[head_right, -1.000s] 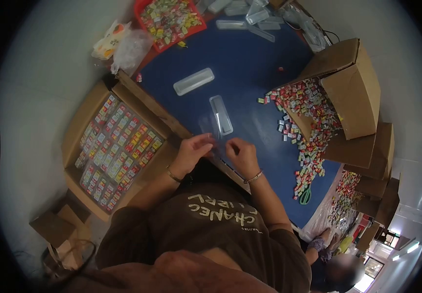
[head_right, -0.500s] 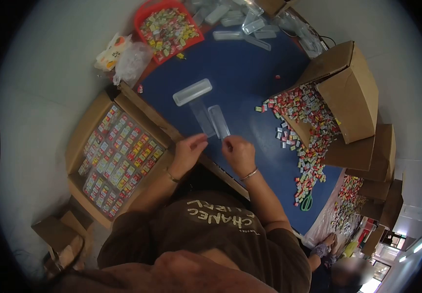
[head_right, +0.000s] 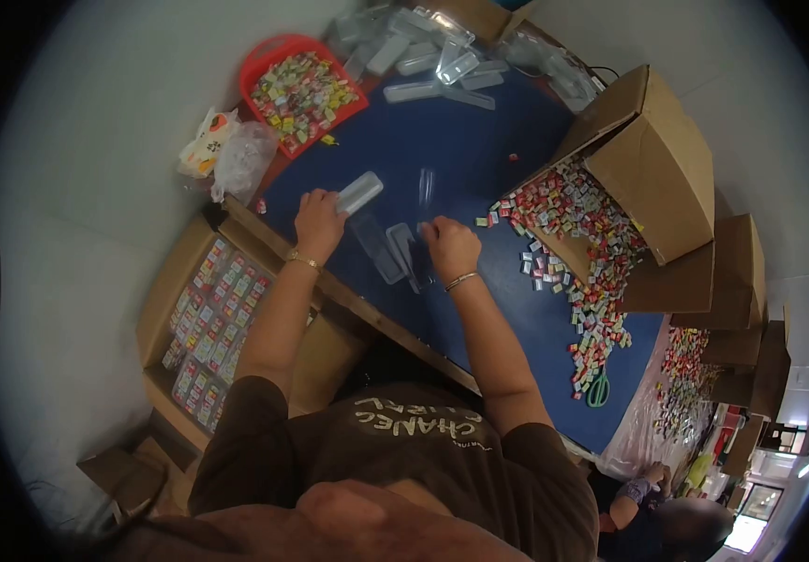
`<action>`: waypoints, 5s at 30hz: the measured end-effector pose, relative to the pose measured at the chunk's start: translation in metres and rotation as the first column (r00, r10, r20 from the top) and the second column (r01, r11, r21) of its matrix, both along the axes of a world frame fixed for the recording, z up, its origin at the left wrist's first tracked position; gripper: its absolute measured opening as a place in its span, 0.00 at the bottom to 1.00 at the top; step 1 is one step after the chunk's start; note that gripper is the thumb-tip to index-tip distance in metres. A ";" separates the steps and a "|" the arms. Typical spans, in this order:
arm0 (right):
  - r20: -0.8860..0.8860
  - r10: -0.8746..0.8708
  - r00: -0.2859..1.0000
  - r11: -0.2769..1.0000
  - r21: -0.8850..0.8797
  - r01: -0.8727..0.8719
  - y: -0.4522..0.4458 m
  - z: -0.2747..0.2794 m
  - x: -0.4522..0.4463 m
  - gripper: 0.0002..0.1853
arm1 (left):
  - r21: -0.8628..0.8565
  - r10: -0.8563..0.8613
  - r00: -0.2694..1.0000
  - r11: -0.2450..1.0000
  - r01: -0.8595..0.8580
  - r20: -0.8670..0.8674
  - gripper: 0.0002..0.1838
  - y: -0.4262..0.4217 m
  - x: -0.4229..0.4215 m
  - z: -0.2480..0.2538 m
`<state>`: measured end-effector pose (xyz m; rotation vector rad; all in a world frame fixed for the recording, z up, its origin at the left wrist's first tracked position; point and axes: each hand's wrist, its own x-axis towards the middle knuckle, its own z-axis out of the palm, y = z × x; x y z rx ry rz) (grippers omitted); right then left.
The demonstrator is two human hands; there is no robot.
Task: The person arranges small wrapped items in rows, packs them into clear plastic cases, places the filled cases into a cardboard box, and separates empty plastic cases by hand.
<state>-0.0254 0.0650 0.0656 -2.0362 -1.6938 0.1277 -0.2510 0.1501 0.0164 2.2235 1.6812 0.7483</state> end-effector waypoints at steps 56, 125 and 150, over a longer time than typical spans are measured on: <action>-0.181 0.349 0.920 0.921 -0.113 -0.372 -0.032 0.065 -0.051 0.05 | -0.382 0.514 -0.094 0.735 0.560 0.852 0.19 -0.144 0.005 0.024; -0.881 0.078 0.467 0.639 -0.315 -0.702 -0.043 0.028 -0.036 0.07 | -0.290 0.473 -0.159 0.737 0.611 0.867 0.18 -0.152 0.000 0.029; -0.945 -0.019 0.328 0.609 -0.271 -0.745 -0.064 0.022 -0.032 0.06 | -0.327 0.450 -0.023 0.684 0.652 0.893 0.23 -0.164 -0.003 0.017</action>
